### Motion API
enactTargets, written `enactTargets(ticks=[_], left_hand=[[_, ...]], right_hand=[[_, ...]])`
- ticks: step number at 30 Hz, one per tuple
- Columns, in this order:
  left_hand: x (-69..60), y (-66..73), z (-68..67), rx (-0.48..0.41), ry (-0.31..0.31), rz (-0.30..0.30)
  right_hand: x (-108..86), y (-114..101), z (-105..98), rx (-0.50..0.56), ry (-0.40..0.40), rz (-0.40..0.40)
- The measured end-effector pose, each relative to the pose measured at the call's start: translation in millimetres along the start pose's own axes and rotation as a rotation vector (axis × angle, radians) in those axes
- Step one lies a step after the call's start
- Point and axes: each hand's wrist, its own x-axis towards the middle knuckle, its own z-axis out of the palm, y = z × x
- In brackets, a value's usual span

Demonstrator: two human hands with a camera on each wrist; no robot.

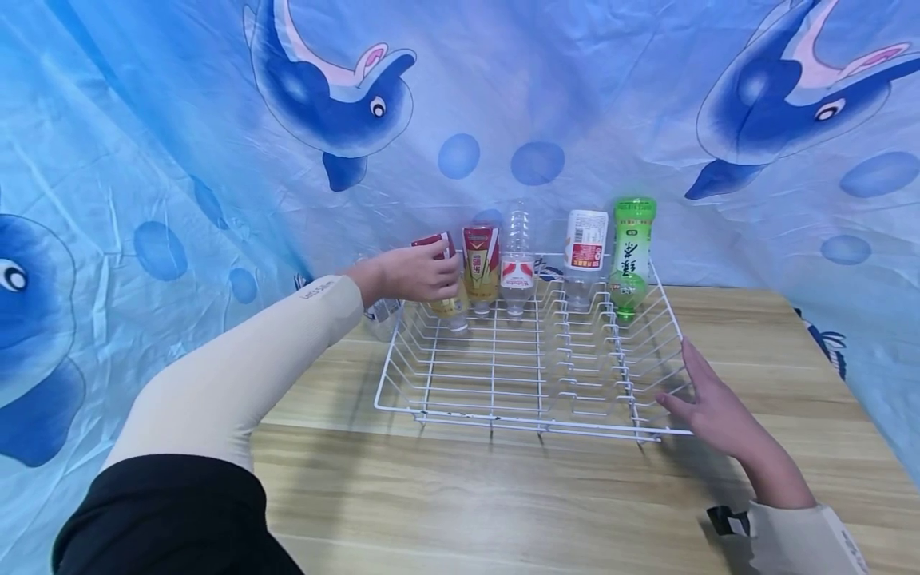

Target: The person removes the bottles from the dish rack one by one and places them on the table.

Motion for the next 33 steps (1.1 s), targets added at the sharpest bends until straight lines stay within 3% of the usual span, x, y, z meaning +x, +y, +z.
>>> enactTargets(ticks=[11,24,33], left_hand=[[4.9,2.1,-6.5,-0.026,0.085,-0.065],[7.3,14.2,-10.7,-0.148,0.270,-0.286],[13.9,24.5,-11.6,-0.305,0.397,-0.419]], right_hand=[[1.4,0.8,-0.4,0.003,0.004,-0.007],[1.1,0.7,-0.3,-0.002,-0.007,0.013],[0.1,0.2,-0.4,-0.002,-0.007,0.018]])
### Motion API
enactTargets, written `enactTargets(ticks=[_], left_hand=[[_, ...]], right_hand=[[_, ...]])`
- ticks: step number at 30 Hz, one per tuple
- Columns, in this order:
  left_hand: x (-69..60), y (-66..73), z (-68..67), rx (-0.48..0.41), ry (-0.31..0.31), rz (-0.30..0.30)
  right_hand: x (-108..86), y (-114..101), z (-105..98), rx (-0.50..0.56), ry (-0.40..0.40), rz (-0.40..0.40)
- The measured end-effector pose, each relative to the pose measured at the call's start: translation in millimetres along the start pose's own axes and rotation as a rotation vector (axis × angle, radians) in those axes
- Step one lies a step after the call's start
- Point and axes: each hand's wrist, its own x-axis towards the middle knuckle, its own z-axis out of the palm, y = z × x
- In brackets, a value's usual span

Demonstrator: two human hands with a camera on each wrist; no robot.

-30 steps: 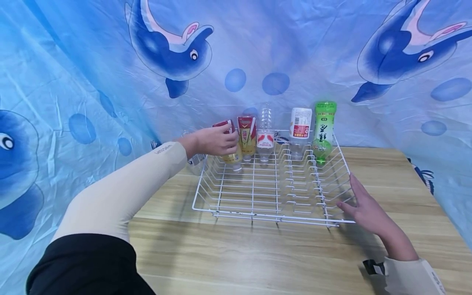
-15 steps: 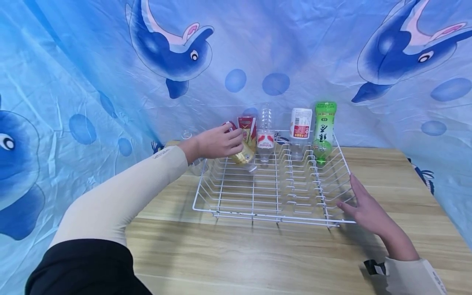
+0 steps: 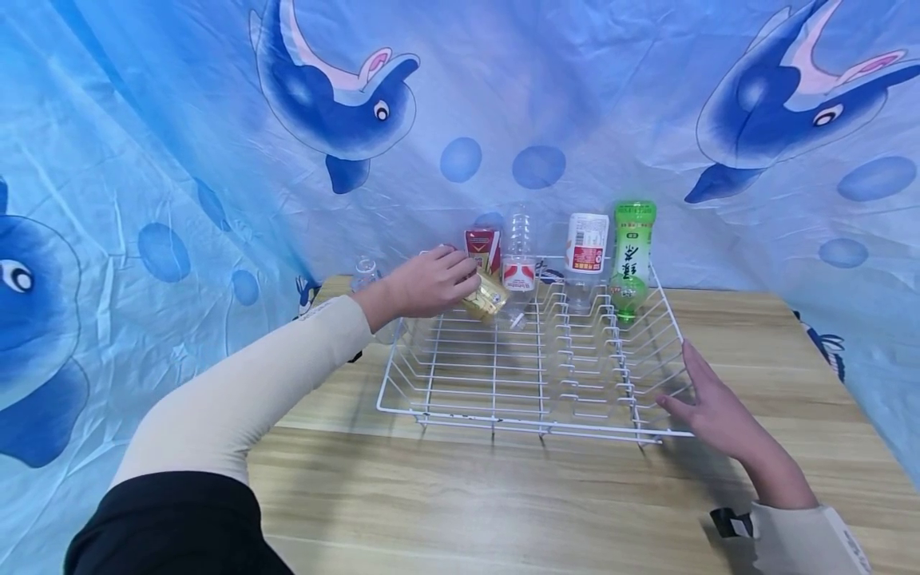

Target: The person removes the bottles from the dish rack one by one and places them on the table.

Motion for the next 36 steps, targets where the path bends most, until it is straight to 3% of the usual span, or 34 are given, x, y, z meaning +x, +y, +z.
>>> enactTargets(ticks=[6,11,19,30,36], left_hand=[[5.4,11.7,6.5,-0.167,0.051,-0.100],[8.0,22.7,9.9,-0.248,0.093,-0.158],[10.9,36.9,7.8,-0.344,0.032,-0.294],[19.5,52.7,4.6,-0.607,-0.061,-0.590],[22.0,56.9,3.2,-0.802,-0.036,-0.771]], right_hand=[[0.0,-2.6,-0.9,0.012,0.004,-0.009],[-0.3,-5.5,-2.1,0.024,0.005,-0.016],[6.2,-9.4,-3.8,-0.013,0.038,-0.032],[21.5,-34.2,-8.8,-0.035,0.077,-0.105],[31.0,-49.0,-11.7,-0.038,0.088,-0.142]])
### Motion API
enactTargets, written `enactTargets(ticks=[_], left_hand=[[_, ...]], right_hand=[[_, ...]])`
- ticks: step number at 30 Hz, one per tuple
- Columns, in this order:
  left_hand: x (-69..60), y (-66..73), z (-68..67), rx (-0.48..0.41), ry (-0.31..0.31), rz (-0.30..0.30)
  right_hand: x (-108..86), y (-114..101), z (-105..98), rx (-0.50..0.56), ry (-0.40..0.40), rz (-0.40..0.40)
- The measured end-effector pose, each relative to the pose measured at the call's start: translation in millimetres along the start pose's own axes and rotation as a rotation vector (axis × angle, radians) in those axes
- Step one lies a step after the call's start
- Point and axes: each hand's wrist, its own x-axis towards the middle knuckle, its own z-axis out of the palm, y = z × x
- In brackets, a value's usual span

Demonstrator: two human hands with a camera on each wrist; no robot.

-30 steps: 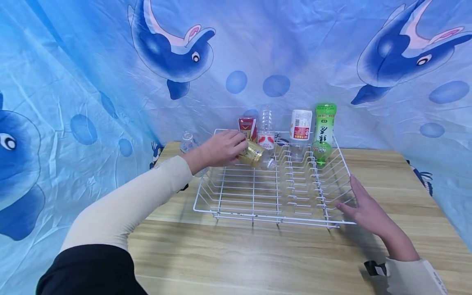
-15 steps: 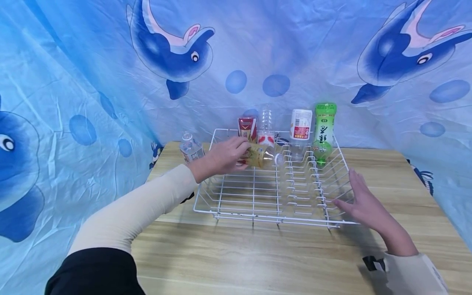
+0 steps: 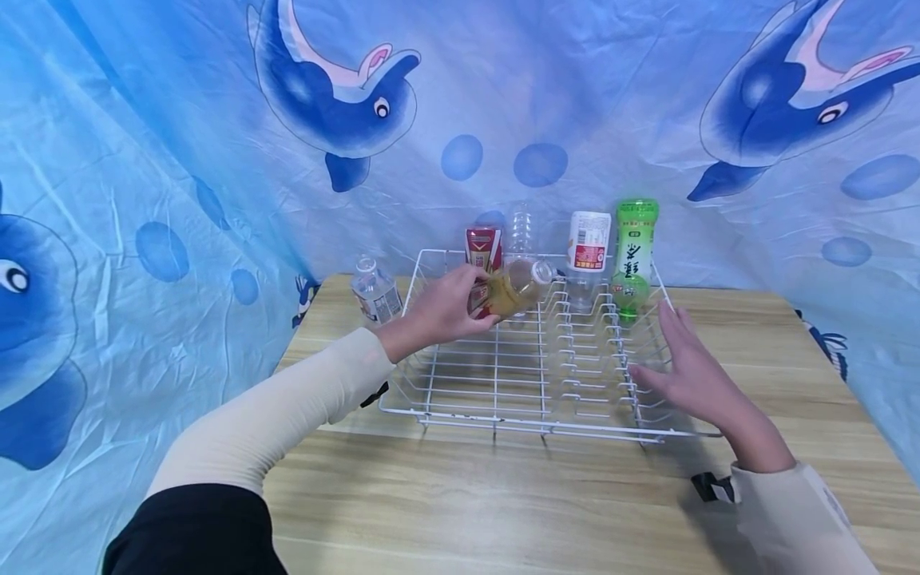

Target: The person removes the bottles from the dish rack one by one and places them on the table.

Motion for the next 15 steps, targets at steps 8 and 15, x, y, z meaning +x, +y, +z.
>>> enactTargets(ticks=[8,15], left_hand=[[0.3,0.3,-1.4,-0.225,0.109,-0.125],[-0.3,5.5,-3.3,-0.272,0.119,-0.126]], right_hand=[[11.4,-14.6,-1.1,-0.002,-0.001,-0.034],[19.2,-27.7,-2.7,-0.014,-0.033,-0.022]])
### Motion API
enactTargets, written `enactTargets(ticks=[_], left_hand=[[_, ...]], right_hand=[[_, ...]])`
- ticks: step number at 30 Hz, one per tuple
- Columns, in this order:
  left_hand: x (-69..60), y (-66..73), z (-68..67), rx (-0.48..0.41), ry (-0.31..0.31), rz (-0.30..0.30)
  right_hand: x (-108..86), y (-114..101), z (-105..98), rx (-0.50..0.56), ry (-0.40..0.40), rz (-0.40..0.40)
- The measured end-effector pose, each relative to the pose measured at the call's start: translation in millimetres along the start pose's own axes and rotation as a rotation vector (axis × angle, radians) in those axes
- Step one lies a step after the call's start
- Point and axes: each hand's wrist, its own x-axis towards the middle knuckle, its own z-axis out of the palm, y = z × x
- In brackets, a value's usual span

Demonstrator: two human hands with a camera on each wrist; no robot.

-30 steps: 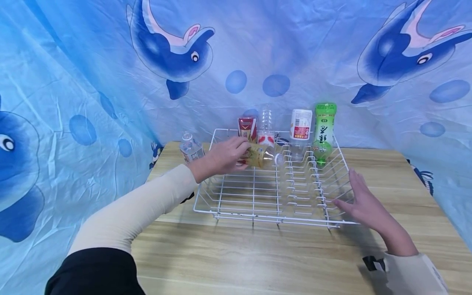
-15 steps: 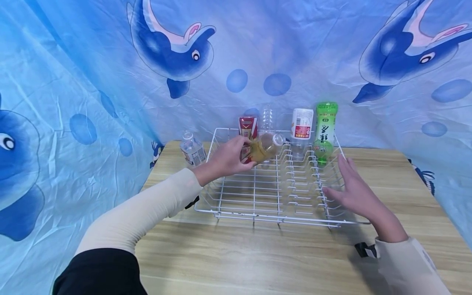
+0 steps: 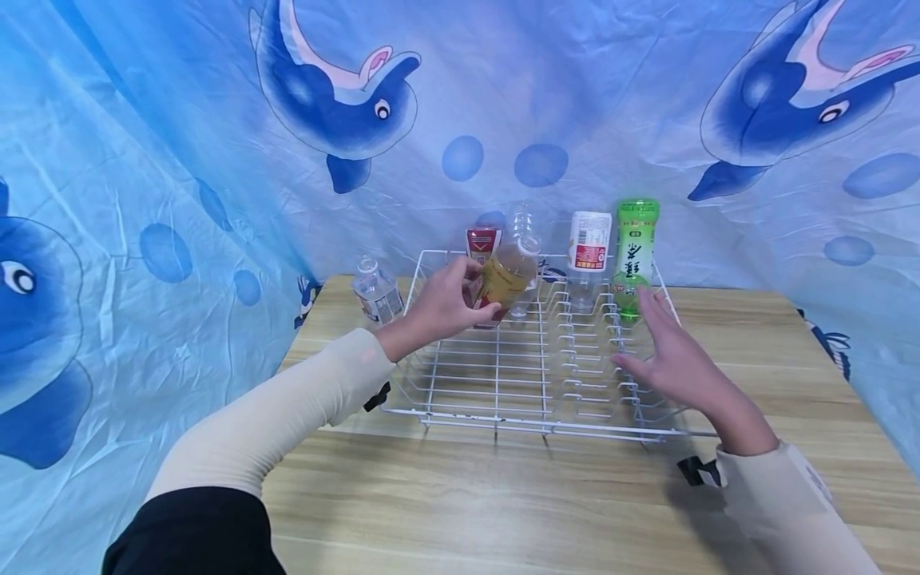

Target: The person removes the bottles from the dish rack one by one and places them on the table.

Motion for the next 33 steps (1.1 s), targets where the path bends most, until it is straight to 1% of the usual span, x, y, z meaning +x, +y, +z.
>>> enactTargets(ticks=[5,10,13,18,21,23,29,33], left_hand=[[-0.3,6.2,2.8,-0.041,0.005,0.021],[-0.1,9.1,7.4,-0.081,0.015,0.025],[0.4,11.6,9.6,-0.134,0.027,0.004],[1.5,18.7,12.4,-0.272,0.041,-0.060],[1.2,21.9,13.5,-0.332,0.044,-0.087],[0.7,23.8,14.5,-0.362,0.038,-0.095],[-1.8,28.1,17.7,-0.422,0.017,-0.092],[-3.4,31.1,20.1,-0.457,-0.003,-0.081]], right_hand=[[5.7,-11.2,-3.9,0.002,-0.016,-0.011],[14.1,-23.5,-4.5,0.030,-0.035,-0.049],[19.7,-31.5,-2.6,0.039,-0.047,-0.051],[29.5,-42.3,1.2,0.055,-0.055,-0.044],[36.1,-48.3,3.2,0.115,-0.064,-0.058],[40.2,-51.9,4.2,0.165,-0.072,-0.070],[51.1,-58.5,7.5,0.310,-0.104,-0.075],[56.3,-62.1,9.9,0.368,-0.116,-0.071]])
